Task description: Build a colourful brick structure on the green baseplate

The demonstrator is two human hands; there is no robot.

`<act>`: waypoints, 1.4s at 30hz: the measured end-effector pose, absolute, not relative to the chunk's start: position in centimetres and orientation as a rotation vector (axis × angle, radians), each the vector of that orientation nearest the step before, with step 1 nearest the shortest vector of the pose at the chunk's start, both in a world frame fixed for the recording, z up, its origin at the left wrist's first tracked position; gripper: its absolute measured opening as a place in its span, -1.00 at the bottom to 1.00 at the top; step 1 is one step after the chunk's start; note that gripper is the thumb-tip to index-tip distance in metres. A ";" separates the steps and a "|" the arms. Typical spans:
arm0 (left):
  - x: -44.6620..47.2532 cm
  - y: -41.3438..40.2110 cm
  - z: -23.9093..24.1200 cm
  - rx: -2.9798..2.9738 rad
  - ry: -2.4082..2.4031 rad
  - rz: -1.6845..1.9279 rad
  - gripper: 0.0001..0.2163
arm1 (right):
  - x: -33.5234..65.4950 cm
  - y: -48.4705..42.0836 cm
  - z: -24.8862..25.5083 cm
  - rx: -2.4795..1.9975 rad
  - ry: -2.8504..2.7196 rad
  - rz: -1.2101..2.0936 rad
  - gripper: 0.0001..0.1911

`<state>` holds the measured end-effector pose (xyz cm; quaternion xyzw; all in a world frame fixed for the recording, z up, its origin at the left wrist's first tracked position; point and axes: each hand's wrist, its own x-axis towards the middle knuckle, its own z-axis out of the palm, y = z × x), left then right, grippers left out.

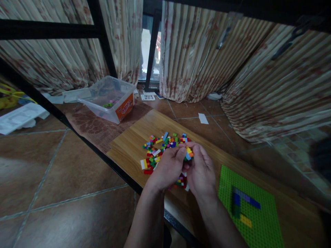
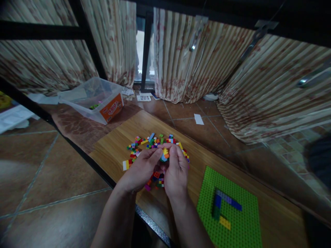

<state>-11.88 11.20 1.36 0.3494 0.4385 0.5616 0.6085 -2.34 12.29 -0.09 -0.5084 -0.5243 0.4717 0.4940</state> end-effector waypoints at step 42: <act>-14.9 11.7 1.1 0.378 1.187 1.706 -0.68 | -0.7 14.3 -1.8 -1.318 -2.059 0.700 -0.70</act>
